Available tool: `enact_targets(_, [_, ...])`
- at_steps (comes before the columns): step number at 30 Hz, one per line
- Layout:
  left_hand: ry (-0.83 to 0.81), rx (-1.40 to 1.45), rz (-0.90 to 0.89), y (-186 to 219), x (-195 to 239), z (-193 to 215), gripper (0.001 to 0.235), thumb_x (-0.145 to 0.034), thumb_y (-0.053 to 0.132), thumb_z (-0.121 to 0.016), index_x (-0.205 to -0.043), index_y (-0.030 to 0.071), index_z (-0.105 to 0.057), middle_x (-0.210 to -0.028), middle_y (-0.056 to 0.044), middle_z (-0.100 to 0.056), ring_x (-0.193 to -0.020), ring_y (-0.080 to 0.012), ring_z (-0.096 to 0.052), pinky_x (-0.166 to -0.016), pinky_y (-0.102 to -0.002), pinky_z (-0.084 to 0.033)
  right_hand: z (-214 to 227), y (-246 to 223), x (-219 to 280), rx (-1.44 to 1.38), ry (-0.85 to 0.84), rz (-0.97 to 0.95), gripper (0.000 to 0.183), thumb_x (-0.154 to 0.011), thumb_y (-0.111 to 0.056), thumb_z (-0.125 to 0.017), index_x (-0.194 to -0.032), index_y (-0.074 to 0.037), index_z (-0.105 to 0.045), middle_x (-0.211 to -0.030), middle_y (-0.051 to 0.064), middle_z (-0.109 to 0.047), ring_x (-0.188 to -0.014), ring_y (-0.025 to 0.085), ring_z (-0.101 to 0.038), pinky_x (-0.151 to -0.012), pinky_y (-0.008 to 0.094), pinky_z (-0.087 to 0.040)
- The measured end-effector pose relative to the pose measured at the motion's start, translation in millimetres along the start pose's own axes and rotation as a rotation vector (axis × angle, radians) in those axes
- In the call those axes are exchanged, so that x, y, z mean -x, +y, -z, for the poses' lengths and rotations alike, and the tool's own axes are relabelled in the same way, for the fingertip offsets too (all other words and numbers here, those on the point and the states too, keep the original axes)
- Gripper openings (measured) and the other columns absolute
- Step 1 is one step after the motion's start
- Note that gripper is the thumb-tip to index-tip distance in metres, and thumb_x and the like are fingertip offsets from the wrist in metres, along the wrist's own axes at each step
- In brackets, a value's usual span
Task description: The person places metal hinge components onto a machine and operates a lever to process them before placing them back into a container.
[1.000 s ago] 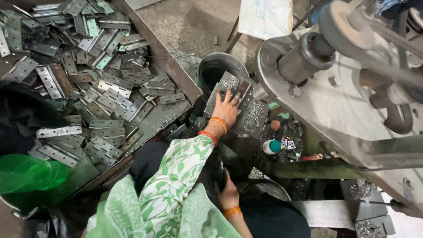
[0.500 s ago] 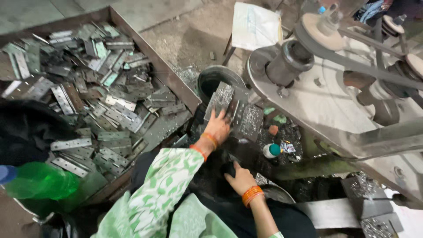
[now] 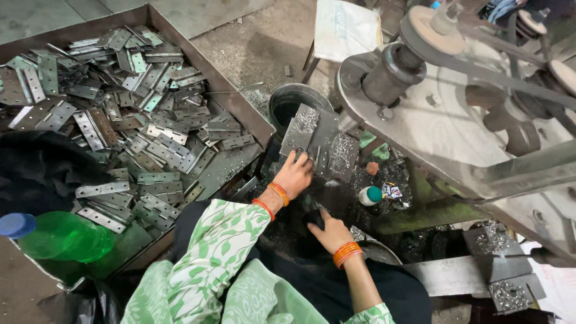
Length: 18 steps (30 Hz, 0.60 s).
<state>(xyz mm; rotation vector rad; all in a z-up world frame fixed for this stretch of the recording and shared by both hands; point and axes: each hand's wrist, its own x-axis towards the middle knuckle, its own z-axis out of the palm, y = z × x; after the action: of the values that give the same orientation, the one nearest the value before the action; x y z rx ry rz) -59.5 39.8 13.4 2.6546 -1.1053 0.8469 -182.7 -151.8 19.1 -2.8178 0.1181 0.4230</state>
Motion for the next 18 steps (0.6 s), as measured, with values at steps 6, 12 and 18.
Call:
enact_targets(6, [0.267,0.534,0.371,-4.1,-6.4,22.6,0.017,-0.077,0.016,-0.072,-0.091,0.006,-0.074,-0.100,-0.007,-0.070,-0.109,-0.0292,-0.061,-0.095,-0.045,-0.048,5.3,34.7,-34.4,-0.206,0.217,0.116,0.059,-0.096,-0.045,-0.069,-0.140,-0.007,-0.061,-0.119,0.025,-0.074,-0.112,0.035,-0.072,-0.094,0.041,-0.057])
enact_targets(12, [0.245,1.240,0.681,-14.6,-23.0,-28.1,0.021,-0.084,0.020,-0.077,-0.099,0.005,-0.077,-0.092,-0.016,-0.074,-0.094,-0.0374,-0.067,-0.081,-0.041,-0.055,31.0,35.6,-79.6,-0.991,0.486,0.172,0.054,-0.088,-0.011,-0.076,-0.138,-0.004,-0.056,-0.107,0.006,-0.070,-0.083,0.008,-0.065,-0.072,0.028,-0.056])
enact_targets(18, [0.184,0.692,0.551,-32.2,-44.0,-41.7,0.042,-0.074,0.014,-0.074,-0.115,0.008,-0.074,-0.119,-0.012,-0.070,-0.117,-0.0349,-0.060,-0.100,-0.048,-0.049,56.8,32.0,-83.1,-0.776,0.781,0.315,0.033,-0.089,0.001,-0.068,-0.122,-0.002,-0.067,-0.111,0.009,-0.074,-0.098,0.017,-0.071,-0.086,0.030,-0.057])
